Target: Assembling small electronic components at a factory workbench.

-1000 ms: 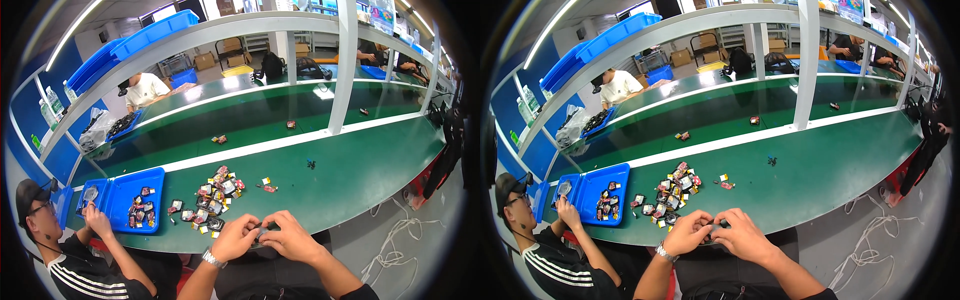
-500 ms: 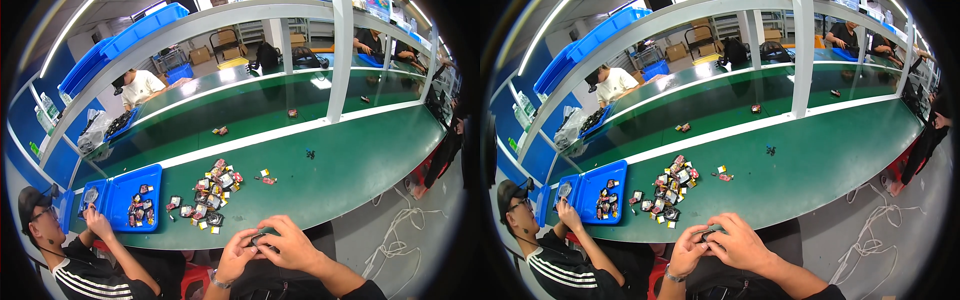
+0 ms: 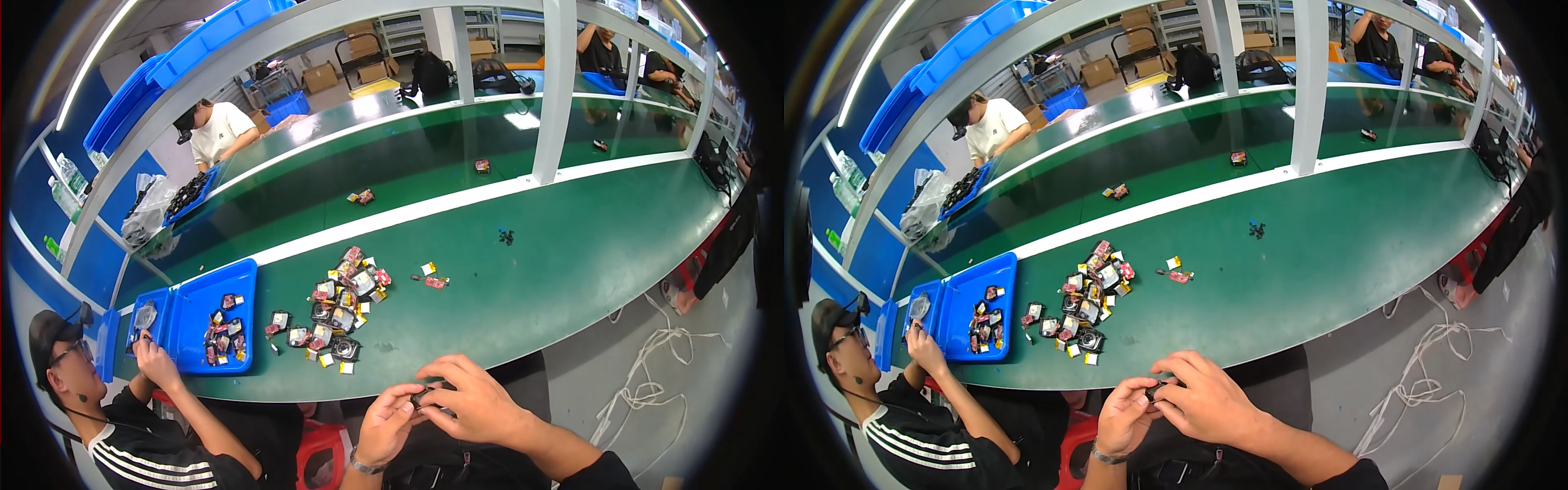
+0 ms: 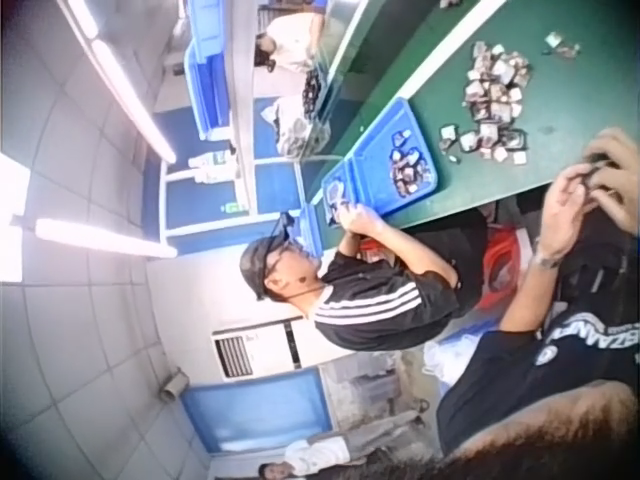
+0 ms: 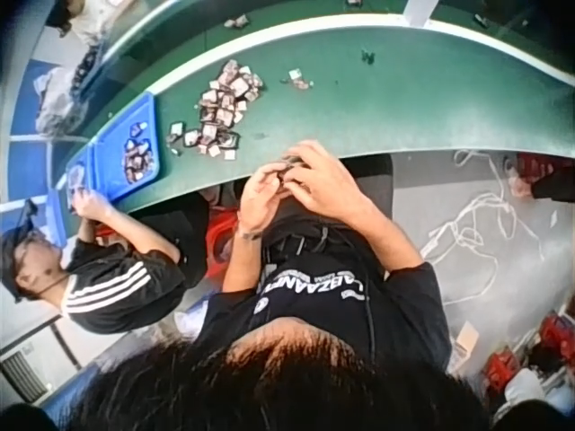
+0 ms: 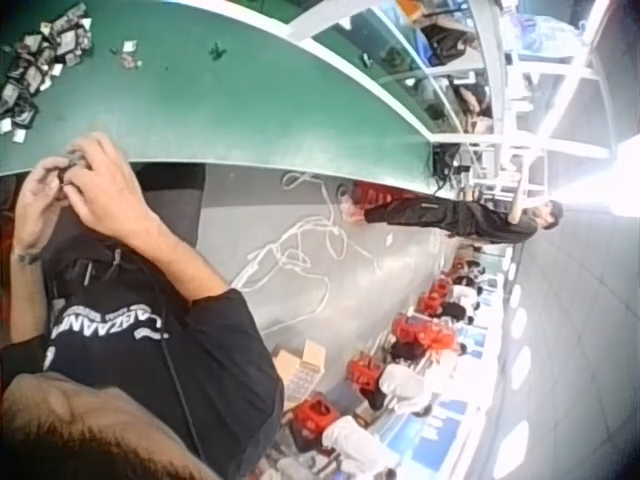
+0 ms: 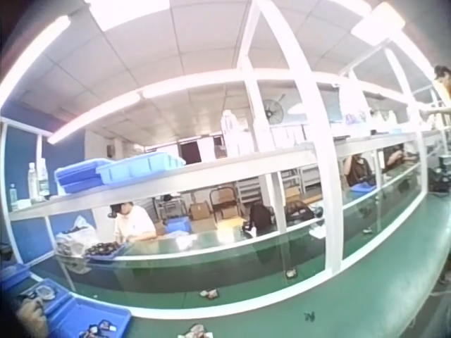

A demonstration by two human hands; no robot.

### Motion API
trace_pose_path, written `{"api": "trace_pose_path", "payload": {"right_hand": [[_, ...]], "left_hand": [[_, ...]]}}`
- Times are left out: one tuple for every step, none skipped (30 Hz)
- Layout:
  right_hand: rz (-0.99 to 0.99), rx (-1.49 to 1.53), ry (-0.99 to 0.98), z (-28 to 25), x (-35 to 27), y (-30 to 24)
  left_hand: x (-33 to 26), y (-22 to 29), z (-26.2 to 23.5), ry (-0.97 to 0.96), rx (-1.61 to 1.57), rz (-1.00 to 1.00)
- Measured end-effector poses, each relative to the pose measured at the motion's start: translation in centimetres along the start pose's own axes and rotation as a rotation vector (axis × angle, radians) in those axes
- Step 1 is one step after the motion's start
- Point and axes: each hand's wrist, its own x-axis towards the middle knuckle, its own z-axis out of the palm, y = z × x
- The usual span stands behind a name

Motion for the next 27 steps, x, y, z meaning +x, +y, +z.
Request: {"api": "trace_pose_path", "payload": {"right_hand": [[0.004, 0.003, 0.0, 0.3, -0.2, 0.0], [0.012, 0.006, 0.022, 0.6, -0.4, 0.0], [0.019, 0.008, 0.044, 0.9, -0.6, 0.1], [0.023, 0.009, 0.044, 1.0, -0.8, 0.3], [0.015, 0.019, 0.044, 1.2, -1.0, 0.5], [0.006, 0.029, 0.043, 1.3, -1.1, 0.7], [0.008, 0.03, 0.043, 1.4, -1.2, 0.7], [0.03, 0.053, 0.062, 1.5, -1.3, 0.8], [0.052, 0.076, 0.081, 1.6, -1.4, 0.8], [0.053, 0.076, 0.081, 1.7, -1.4, 0.7], [0.086, 0.1, 0.095, 1.7, -1.5, 0.6], [0.119, 0.124, 0.11, 1.8, -1.5, 0.5], [0.119, 0.124, 0.109, 1.9, -1.6, 0.6], [0.106, 0.113, 0.106, 2.0, -1.7, 0.6], [0.093, 0.102, 0.102, 2.1, -1.7, 0.6], [0.093, 0.103, 0.101, 2.2, -1.8, 0.7], [0.103, 0.13, 0.096, 2.3, -1.7, 0.8], [0.113, 0.156, 0.091, 2.3, -1.7, 0.9], [0.114, 0.156, 0.091, 2.3, -1.6, 0.7], [0.1, 0.148, 0.079, 2.1, -1.4, 0.5], [0.086, 0.139, 0.067, 2.0, -1.3, 0.4], [0.088, 0.138, 0.066, 2.0, -1.3, 0.3], [0.081, 0.127, 0.081, 2.0, -1.2, 0.3], [0.075, 0.116, 0.096, 2.1, -1.1, 0.3], [0.075, 0.115, 0.096, 2.1, -1.1, 0.4], [0.073, 0.108, 0.107, 2.2, -1.2, 0.4], [0.071, 0.1, 0.117, 2.3, -1.2, 0.4]], "left_hand": [[-0.1, -0.1, 0.0, 0.003, 0.0, -0.004], [-0.2, -0.1, 0.0, 0.01, 0.01, -0.003], [-0.3, -0.2, 0.0, 0.016, 0.02, 0.0], [-0.3, -0.3, -0.1, 0.017, 0.02, -0.004], [-0.3, -0.3, -0.1, 0.014, 0.029, -0.001], [-0.3, -0.4, -0.2, 0.012, 0.038, 0.003], [-0.3, -0.4, -0.2, 0.013, 0.038, 0.001], [-0.2, -0.5, -0.2, 0.018, 0.046, -0.002], [-0.2, -0.5, -0.2, 0.023, 0.054, -0.005], [-0.2, -0.5, -0.1, 0.024, 0.053, -0.006], [-0.2, -0.5, 0.0, 0.028, 0.061, -0.004], [-0.2, -0.5, 0.0, 0.032, 0.069, -0.001], [-0.2, -0.5, 0.0, 0.033, 0.069, -0.001], [-0.3, -0.6, -0.1, 0.036, 0.075, 0.007], [-0.4, -0.7, -0.2, 0.039, 0.082, 0.016], [-0.4, -0.9, -0.3, 0.041, 0.082, 0.016], [-0.3, -1.1, -0.5, 0.037, 0.107, 0.035], [-0.3, -1.3, -0.6, 0.033, 0.132, 0.054], [-0.3, -1.2, -0.7, 0.034, 0.131, 0.054], [-0.4, -1.1, -0.8, 0.047, 0.133, 0.056], [-0.5, -1.1, -0.8, 0.06, 0.135, 0.057], [-0.4, -1.1, -0.7, 0.06, 0.134, 0.055], [-0.3, -1.0, -0.4, 0.08, 0.103, 0.069], [-0.2, -0.9, -0.2, 0.1, 0.072, 0.082], [-0.2, -0.9, -0.1, 0.1, 0.072, 0.082], [-0.4, -0.9, -0.1, 0.109, 0.064, 0.075], [-0.5, -1.0, -0.1, 0.118, 0.056, 0.068]]}}
